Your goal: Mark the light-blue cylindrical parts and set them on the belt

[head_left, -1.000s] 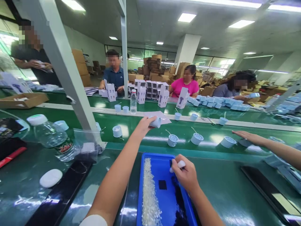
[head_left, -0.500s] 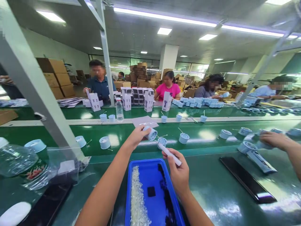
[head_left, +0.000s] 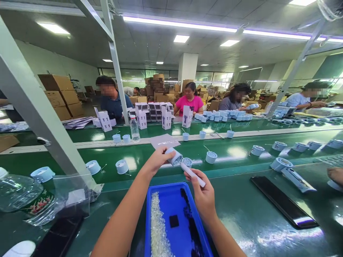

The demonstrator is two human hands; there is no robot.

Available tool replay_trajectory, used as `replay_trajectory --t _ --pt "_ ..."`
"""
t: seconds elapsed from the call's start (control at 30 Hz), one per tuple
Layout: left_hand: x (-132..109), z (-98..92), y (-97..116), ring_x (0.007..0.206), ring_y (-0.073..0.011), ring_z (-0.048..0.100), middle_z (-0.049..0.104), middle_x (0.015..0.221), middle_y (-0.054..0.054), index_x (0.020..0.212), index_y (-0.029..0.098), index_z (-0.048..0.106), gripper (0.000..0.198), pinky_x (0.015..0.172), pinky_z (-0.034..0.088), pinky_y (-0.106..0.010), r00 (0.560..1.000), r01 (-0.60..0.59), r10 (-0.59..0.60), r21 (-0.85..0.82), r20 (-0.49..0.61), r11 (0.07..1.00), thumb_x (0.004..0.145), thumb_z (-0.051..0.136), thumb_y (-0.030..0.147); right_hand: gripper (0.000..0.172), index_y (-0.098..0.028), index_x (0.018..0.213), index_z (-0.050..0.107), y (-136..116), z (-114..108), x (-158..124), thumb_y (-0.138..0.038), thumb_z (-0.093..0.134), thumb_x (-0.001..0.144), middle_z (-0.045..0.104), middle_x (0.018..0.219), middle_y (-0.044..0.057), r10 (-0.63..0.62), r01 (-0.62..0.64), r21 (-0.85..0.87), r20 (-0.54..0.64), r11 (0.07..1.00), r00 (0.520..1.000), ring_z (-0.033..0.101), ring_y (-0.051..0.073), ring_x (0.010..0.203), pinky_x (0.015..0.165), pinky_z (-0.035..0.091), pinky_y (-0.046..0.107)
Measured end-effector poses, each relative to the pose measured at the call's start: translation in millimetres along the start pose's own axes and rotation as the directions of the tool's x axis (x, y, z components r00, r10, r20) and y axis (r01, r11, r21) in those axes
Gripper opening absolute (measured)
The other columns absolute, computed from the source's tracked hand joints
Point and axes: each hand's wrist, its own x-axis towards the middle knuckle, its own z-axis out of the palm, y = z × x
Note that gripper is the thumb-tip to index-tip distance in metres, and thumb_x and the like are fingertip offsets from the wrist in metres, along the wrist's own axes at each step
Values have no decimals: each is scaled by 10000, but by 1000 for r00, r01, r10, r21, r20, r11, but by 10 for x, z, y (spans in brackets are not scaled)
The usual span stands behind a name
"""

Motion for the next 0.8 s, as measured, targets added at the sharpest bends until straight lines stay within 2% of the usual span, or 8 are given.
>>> replay_trajectory --t 0.27,0.37,0.43,0.5,0.57,0.6,0.7,0.8 --pt "-74 93 17 639 -110 498 524 717 8 768 158 481 276 617 423 -252 999 47 -47 38 -5 998 669 696 302 409 -184 1103 625 38 -23 -34 -485 599 827 713 988 94 25 -24 -48 12 999 1000 669 230 885 793 530 331" --pt "-62 253 -43 584 -85 426 478 653 37 722 173 460 221 550 337 -214 981 -48 68 113 -180 992 686 663 251 481 -168 1142 618 39 -28 -28 -525 580 821 666 729 32 57 -45 -152 72 987 996 594 167 608 565 484 264" --pt "-34 387 -129 547 -79 361 405 588 51 633 183 398 266 529 302 -214 922 -152 175 92 -345 984 738 612 300 492 -149 1082 648 46 -22 -32 -552 570 811 530 549 -21 102 -61 -245 156 968 983 444 126 462 430 357 236" --pt "-5 506 -230 537 -84 316 339 547 50 552 187 318 383 529 288 -221 833 -253 268 97 -484 963 772 571 372 486 -141 971 671 67 -8 -48 -582 548 806 408 490 -48 128 -53 -316 220 947 967 336 106 432 402 260 232" --pt "13 586 -323 539 -88 293 305 535 47 516 188 276 453 533 282 -227 765 -316 320 107 -559 943 765 572 423 487 -147 851 654 101 9 -71 -614 524 802 339 493 -58 129 -46 -346 222 937 967 285 97 447 412 220 232" --pt "18 610 -362 537 -89 284 293 534 49 516 189 268 466 530 281 -227 755 -337 316 75 -575 939 755 577 444 490 -153 797 631 120 19 -83 -630 514 800 319 499 -61 135 -58 -337 212 940 968 270 94 453 416 211 231" --pt "25 644 -449 516 -90 274 274 534 56 554 202 265 473 509 284 -229 812 -347 228 -129 -537 929 753 546 526 501 -176 690 546 163 46 -105 -661 484 801 263 504 -72 205 -154 -240 207 958 957 231 88 451 410 195 227" --pt "36 652 -492 568 -100 354 372 603 41 632 200 366 424 545 327 -227 847 -334 271 -62 -458 940 733 571 557 504 -181 701 522 154 54 -101 -679 504 778 242 512 -79 245 -214 -190 160 958 956 216 86 451 408 191 224"
